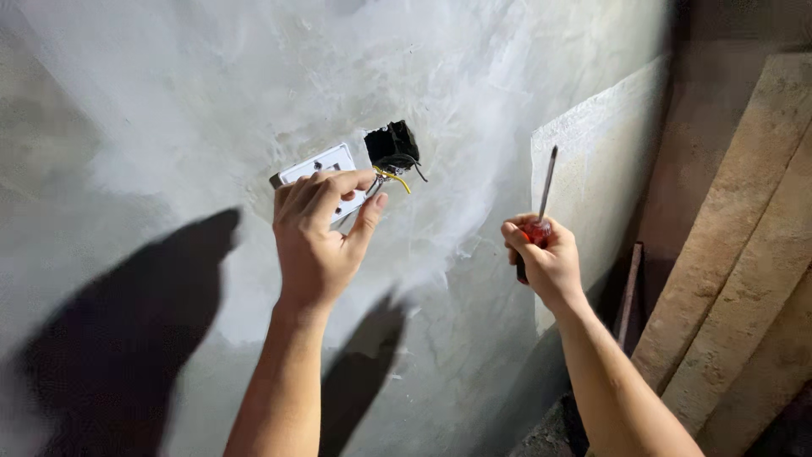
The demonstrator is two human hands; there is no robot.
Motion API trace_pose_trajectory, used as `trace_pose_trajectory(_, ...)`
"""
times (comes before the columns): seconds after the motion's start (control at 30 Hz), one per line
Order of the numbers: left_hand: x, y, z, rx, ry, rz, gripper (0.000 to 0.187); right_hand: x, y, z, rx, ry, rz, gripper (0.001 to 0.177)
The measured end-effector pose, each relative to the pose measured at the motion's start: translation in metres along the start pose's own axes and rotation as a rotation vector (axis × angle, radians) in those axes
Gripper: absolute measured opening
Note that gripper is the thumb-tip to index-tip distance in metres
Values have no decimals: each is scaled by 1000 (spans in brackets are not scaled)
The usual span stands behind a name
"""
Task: The person installs a new electrical outlet by first securing the backplate to the wall with a screwdriver. They then retrieve a new outlet from a bag, connect the wires to the terminals, and use a wire stripper to prepare the wires for connection.
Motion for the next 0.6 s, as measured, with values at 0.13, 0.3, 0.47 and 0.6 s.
trace_pose_trajectory(0.13,-51,-4,-40,-166,-23,113,9,-55,-94,37,5,-41,-177,19)
trace_pose_trajectory(0.3,-154,-44,-205,-502,515,266,12,-158,-202,51,27,-164,-556,29)
trace_pose_trajectory(0.47,-326,-72,-324,-732,1072,682,26,-241,-274,43,34,-112,-616,30)
trace_pose_trajectory(0.6,-445,-104,-381,-584,1628,453,31,-358,-318,69,-332,-236,-911,34)
Point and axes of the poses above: each hand's wrist, its own x-axis towards the middle knuckle, its own z-axis out of the back of the hand, y = z × x, the point moved 4 cm from there along x, towards the middle knuckle, and after that the axes turned 15 degrees about y, right-handed, at the moved point
